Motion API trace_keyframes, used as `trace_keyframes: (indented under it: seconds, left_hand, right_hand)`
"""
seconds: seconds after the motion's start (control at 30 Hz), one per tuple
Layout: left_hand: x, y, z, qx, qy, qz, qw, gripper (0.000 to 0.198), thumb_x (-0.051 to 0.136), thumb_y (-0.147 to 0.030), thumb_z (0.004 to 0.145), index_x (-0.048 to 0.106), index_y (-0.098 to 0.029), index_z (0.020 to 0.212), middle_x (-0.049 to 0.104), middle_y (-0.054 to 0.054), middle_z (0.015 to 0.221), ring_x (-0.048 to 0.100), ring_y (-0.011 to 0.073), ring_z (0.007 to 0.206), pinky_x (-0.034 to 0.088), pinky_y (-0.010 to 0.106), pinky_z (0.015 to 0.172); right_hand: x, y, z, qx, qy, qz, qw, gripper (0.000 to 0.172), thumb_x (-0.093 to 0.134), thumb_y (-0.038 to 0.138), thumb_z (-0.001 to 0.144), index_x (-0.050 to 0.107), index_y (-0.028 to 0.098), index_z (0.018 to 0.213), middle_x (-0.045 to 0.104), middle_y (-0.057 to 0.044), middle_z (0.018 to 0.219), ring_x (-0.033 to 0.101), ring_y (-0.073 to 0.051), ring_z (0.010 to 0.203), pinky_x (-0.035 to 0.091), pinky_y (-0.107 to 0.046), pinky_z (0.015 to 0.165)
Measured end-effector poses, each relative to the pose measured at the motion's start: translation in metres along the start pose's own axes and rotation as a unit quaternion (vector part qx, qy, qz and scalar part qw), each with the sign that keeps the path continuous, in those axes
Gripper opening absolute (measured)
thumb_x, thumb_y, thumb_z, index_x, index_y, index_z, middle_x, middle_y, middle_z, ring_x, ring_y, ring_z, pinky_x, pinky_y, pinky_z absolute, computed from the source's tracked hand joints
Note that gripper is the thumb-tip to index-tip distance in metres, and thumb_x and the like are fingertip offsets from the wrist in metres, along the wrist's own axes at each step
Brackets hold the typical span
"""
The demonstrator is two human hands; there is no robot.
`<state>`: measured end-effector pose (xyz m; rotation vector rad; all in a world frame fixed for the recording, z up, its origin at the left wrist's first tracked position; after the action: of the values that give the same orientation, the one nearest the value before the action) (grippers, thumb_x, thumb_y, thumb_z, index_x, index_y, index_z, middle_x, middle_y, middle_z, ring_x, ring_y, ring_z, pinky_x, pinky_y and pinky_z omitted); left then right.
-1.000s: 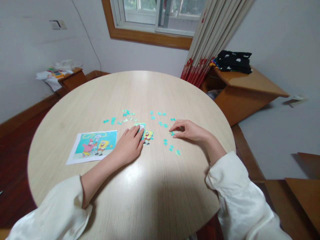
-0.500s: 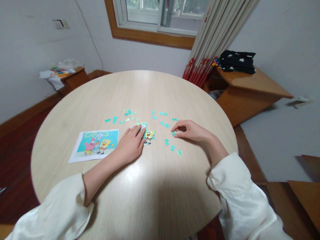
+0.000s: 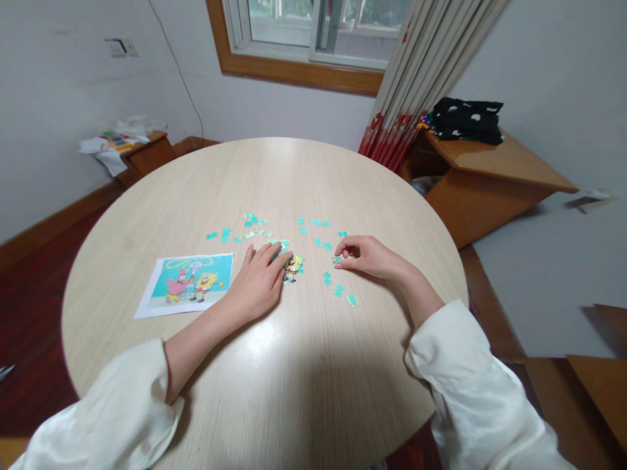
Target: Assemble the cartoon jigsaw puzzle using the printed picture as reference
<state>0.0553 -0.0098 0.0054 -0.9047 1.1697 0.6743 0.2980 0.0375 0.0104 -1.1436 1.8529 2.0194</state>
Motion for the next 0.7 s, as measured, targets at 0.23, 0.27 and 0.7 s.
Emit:
trace_keyframes:
  seconds: [0.23,0.27,0.7]
  left_hand:
    - [-0.0007,-0.0053,-0.0011,0.046,0.033,-0.004,0.998,0.048,0.035,-0.009,0.089,0.057,-0.021,0.130,0.043,0.012,0.146,0.036,0.0279,0.138,0.024,0.057,0.114]
    - [-0.0004,-0.0053,-0.0011,0.050,0.034,-0.003,0.998,0.049,0.035,-0.009,0.088,0.056,-0.021,0.130,0.043,0.012,0.146,0.037,0.0275,0.138,0.025,0.057,0.114]
    - [-0.0013,-0.0057,-0.0013,0.070,0.007,-0.025,0.997,0.050,0.035,-0.005,0.084,0.060,-0.017,0.126,0.049,0.015,0.141,0.042,0.0285,0.134,0.028,0.059,0.112]
  right_hand:
    - [-0.0039,0.0034,-0.0031,-0.005,0.013,0.008,1.000,0.024,0.073,0.035,0.068,0.064,0.019,0.083,0.058,-0.002,0.078,0.053,-0.017,0.075,0.042,-0.032,0.071]
    - [-0.0050,0.0041,-0.0039,-0.015,0.018,0.008,1.000,0.023,0.072,0.033,0.069,0.065,0.019,0.086,0.060,-0.003,0.083,0.054,-0.017,0.079,0.043,-0.033,0.075]
    - [-0.0044,0.0032,-0.0031,-0.067,0.038,-0.058,0.995,0.021,0.064,0.022,0.080,0.073,0.020,0.099,0.064,-0.007,0.093,0.058,-0.018,0.088,0.045,-0.034,0.082]
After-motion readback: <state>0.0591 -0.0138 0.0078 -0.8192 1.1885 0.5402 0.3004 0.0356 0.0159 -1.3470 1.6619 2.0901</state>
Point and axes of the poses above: each hand's wrist, its own z-axis towards the middle knuckle, its own x-axis out of the palm, y = z × x, the point moved 3 cm from there along z, towards the middle knuckle
